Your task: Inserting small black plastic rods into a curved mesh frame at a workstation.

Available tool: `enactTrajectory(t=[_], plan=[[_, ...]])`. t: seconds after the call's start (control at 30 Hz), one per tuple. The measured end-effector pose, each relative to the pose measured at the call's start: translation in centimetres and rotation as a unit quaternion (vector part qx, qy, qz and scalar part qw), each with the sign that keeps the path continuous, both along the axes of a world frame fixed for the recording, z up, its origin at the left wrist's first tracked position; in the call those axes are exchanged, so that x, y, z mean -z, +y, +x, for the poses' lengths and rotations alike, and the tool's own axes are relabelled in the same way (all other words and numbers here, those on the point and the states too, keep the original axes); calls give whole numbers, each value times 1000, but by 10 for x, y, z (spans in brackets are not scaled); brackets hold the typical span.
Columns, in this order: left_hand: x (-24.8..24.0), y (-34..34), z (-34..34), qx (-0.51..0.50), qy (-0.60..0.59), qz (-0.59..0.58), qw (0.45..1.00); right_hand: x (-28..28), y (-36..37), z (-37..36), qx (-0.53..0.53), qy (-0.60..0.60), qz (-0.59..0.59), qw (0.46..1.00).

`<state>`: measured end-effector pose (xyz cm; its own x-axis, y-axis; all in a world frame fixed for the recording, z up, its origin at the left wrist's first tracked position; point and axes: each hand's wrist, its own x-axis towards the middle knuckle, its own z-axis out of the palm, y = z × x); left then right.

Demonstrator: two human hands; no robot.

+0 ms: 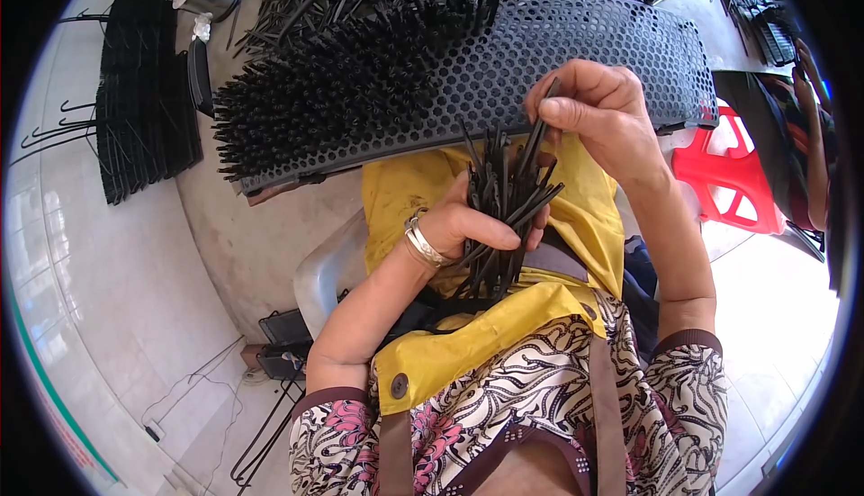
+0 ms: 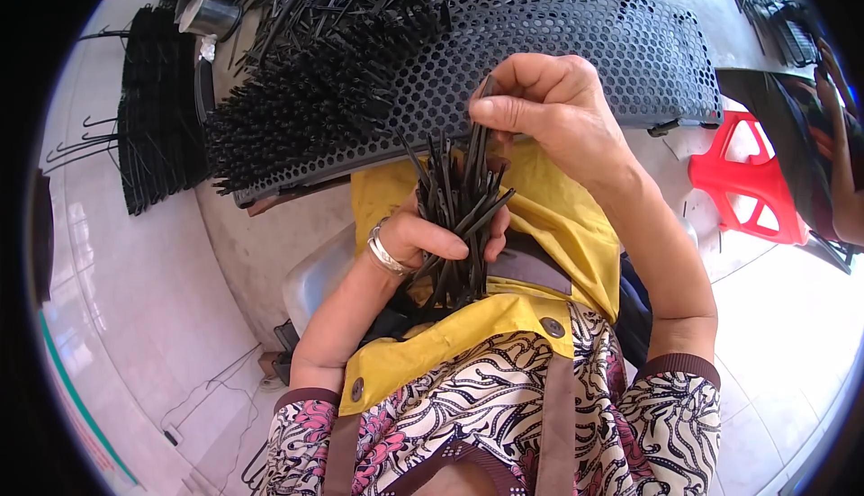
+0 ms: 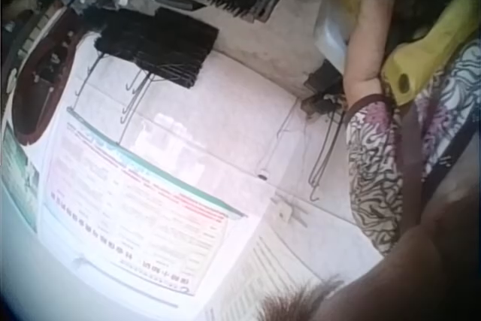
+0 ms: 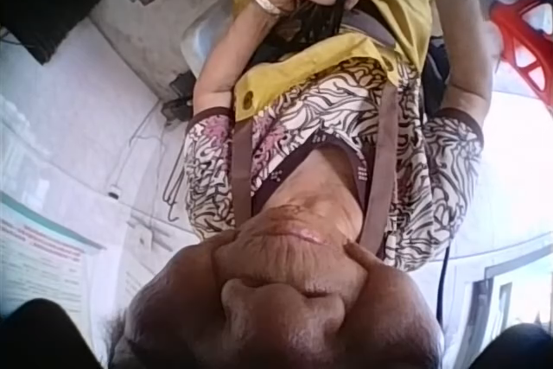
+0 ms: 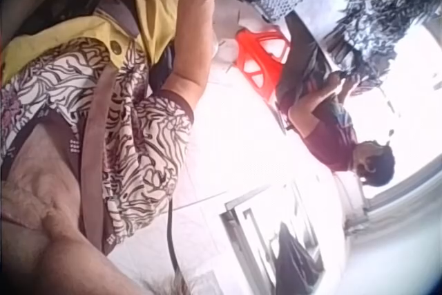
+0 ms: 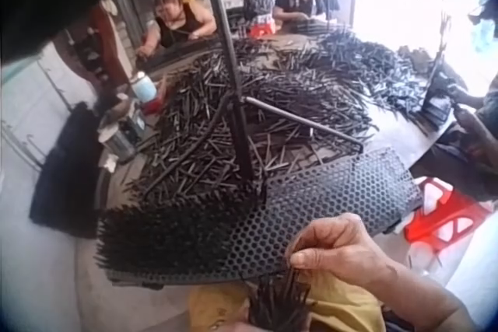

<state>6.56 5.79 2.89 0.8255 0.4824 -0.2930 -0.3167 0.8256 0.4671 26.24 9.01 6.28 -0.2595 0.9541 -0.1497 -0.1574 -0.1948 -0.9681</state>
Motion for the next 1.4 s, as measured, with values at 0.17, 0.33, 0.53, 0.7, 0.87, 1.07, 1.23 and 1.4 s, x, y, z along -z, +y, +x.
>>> enactTrajectory(t=[0.17,0.33,0.53,0.7,0.87,1.07,1.23,1.4], plan=[[4,0,0,-10,-12,-11,1000,-5,6,6,118,-107,109,981],[7,-1,-1,-18,-15,-5,1000,-7,19,18,167,-52,41,984],[11,0,1,-5,-12,3,1000,8,58,50,272,20,83,958],[13,-1,-1,-4,-2,7,1000,16,60,41,340,-105,183,916],[11,0,-1,-18,-13,0,1000,14,60,37,347,-76,192,915],[11,0,0,-17,-19,-15,1000,2,63,21,363,-112,307,873],[11,1,0,-16,-23,-28,999,-12,60,3,381,-172,274,866],[12,1,0,-16,-20,-26,999,-14,60,-3,372,-245,310,840]])
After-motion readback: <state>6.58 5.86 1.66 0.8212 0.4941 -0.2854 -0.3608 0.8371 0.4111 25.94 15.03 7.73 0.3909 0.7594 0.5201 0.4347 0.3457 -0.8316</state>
